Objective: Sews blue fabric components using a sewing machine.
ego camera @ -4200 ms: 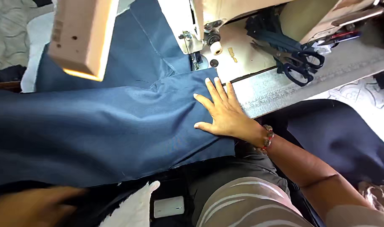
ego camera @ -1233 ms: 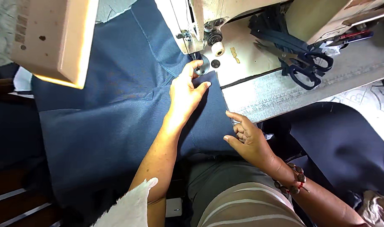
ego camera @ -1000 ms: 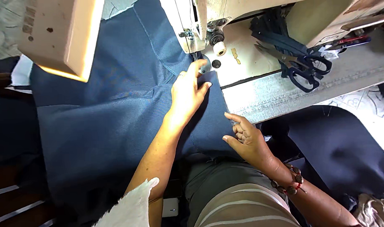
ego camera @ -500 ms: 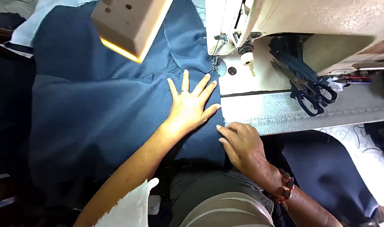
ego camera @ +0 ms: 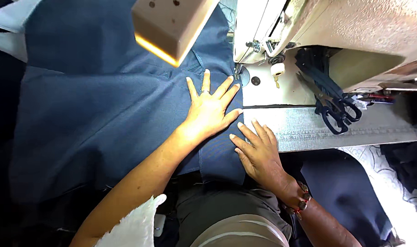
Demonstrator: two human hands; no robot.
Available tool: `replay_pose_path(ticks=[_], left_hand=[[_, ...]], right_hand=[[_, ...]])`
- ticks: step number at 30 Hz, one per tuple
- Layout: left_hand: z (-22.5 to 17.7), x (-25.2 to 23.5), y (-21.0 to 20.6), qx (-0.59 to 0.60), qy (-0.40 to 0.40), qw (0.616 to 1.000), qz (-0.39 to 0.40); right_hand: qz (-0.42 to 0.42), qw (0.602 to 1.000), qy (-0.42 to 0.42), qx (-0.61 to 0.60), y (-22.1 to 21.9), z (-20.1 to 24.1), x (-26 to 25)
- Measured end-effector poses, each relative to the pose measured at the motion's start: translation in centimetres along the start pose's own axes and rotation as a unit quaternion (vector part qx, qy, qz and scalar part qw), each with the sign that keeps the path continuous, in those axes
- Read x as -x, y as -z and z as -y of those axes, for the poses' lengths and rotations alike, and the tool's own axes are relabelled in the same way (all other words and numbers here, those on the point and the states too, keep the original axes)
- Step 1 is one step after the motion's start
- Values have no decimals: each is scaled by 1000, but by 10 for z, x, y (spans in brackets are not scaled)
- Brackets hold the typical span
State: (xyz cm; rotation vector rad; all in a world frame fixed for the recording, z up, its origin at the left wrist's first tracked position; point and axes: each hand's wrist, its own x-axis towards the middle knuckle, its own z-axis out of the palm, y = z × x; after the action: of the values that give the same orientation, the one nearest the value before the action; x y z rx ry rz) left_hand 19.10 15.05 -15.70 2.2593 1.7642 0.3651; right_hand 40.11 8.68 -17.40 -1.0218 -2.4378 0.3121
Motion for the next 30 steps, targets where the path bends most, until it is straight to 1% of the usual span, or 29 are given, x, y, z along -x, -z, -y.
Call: replay_pose_path(ticks=[6,11,17,22,30], left_hand=[[1,-2,1,18,2,1000,-18],[5,-9,4,13,4,1000,-9],[11,-23,9,14,12,1000,5],[18,-36,11,14,11,1000,-2],[22,-54,16,-3,35,999,5]], right_hand=[[5,1000,7,-9,2,-4,-6],[5,1000,13,-26,5,-10,-17],[5,999,28,-17,7,-18,-35],[10,999,15,-29,7,-24,-47],[6,1000,-21,-19,1,-27,-55]])
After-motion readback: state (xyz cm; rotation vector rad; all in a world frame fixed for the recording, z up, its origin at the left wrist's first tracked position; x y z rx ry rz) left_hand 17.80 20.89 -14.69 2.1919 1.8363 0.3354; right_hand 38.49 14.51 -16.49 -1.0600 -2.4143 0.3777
